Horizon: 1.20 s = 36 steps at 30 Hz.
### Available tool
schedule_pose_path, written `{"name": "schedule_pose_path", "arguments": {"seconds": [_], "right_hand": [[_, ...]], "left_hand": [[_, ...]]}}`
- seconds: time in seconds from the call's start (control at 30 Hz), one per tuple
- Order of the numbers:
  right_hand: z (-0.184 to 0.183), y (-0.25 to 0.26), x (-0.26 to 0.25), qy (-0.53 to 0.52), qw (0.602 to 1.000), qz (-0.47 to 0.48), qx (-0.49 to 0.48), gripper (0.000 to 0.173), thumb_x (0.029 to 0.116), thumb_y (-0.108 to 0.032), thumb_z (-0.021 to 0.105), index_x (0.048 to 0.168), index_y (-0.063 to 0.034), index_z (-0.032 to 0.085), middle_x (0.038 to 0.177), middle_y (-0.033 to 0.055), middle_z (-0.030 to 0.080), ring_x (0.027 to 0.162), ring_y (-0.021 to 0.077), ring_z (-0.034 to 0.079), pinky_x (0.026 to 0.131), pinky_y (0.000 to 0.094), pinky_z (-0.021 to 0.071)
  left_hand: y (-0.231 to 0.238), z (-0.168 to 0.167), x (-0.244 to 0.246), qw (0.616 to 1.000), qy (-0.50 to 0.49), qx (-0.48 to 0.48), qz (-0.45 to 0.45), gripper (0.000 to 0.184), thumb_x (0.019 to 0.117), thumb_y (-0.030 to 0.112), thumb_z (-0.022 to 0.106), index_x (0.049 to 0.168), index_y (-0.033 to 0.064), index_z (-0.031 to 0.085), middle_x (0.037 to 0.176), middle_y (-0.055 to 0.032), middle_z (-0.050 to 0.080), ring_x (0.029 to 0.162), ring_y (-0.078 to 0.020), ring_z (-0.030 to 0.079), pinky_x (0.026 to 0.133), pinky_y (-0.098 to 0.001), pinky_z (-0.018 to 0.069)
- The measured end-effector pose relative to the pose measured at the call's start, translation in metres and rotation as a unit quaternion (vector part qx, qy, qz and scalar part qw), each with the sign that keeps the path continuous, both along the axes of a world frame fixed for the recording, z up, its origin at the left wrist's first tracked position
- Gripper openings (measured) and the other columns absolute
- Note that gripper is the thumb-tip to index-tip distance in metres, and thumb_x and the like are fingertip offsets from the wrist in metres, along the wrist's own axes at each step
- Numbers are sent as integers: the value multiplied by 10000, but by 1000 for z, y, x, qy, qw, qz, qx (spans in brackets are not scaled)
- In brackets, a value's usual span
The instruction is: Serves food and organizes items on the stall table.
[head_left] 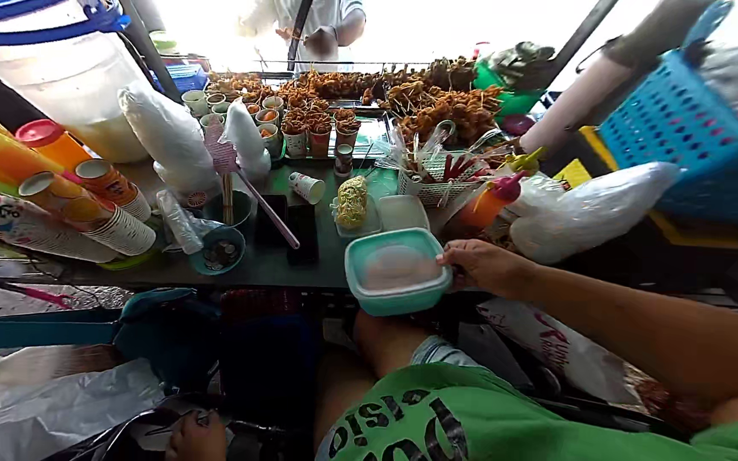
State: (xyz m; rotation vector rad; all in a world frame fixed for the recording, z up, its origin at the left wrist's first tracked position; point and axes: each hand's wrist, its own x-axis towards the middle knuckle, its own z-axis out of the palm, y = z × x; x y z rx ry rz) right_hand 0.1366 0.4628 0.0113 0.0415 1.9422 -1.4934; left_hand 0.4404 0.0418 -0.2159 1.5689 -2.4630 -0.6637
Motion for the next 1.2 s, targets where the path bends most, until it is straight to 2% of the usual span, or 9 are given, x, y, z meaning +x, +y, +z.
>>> {"name": "schedule_pose_path", "arguments": {"seconds": [0.07, 0.17, 0.27, 0.4, 0.77, 0.97, 1.07, 1.13, 1.2], "right_hand": [[-31, 19, 4, -5, 1000, -27, 4, 143, 1079, -123, 471, 946, -82, 502, 745, -1, 568, 625, 86, 584, 653, 272, 559], [-68, 29, -1, -7, 998, -61, -14, 113, 1077, -104, 483, 972, -64, 484, 779, 19, 575, 643, 93, 599, 668, 280, 572], [-98, 26, -15, 6, 994, -93, -56, 96, 1080, -110, 484, 999, -58, 480, 801, 20, 576, 661, 91, 604, 677, 274, 571], [-125, 13, -35, 53, 989, -109, -85, 81, 1072, -117, 496, 1021, -54, 499, 786, 2, 561, 644, 61, 556, 636, 223, 499], [-136, -17, -44, 112, 983, -144, -29, 165, 1063, -146, 526, 1053, 17, 551, 876, 86, 622, 754, 116, 652, 721, 303, 576], [-132, -32, -51, 108, 982, -149, -28, 170, 1059, -164, 543, 1060, 6, 558, 866, 72, 618, 739, 98, 646, 711, 283, 572], [-127, -30, -51, 84, 986, -137, -37, 173, 1063, -167, 534, 1070, 4, 563, 857, 53, 616, 720, 74, 630, 688, 250, 554], [-125, -26, -49, 63, 988, -131, -52, 190, 1073, -179, 515, 1108, 3, 559, 853, 38, 632, 710, 61, 648, 684, 232, 571], [-129, -22, -46, 54, 988, -130, -65, 218, 1078, -209, 503, 1138, -4, 547, 835, 30, 651, 697, 70, 674, 679, 237, 594]], "left_hand": [[24, 18, -27, 996, 76, 33, -35, 405, 981, 150, 623, 1286, -116, 620, 1409, -382, 509, 1351, -577, 435, 1122, -703, 299], [73, 36, -77, 967, 175, 75, -167, 409, 974, 100, 630, 1292, -155, 589, 1406, -378, 514, 1355, -527, 465, 1141, -614, 353], [116, 50, -121, 932, 207, 146, -260, 443, 972, 98, 626, 1350, -123, 554, 1470, -328, 477, 1375, -452, 469, 1106, -550, 418], [135, 65, -163, 913, 221, 168, -300, 445, 962, 81, 628, 1357, -106, 549, 1465, -300, 492, 1363, -400, 490, 1099, -492, 435], [70, 86, -208, 948, 289, 41, -129, 297, 1000, 15, 544, 1258, -116, 610, 1286, -295, 617, 1116, -292, 658, 957, -358, 535], [11, 116, -228, 961, 269, -50, -36, 295, 1017, 29, 527, 1268, -105, 605, 1271, -291, 609, 1059, -283, 641, 919, -357, 515], [-21, 130, -243, 970, 220, -90, -51, 322, 1010, 26, 546, 1311, -71, 608, 1333, -310, 574, 1176, -377, 598, 1019, -452, 469], [-42, 137, -254, 973, 177, -111, -95, 357, 1015, 66, 573, 1357, -32, 599, 1399, -321, 530, 1317, -467, 503, 1114, -562, 386], [-62, 142, -269, 975, 132, -124, -131, 420, 1030, 163, 593, 1421, 13, 564, 1463, -322, 465, 1368, -523, 423, 1118, -642, 346]]}}
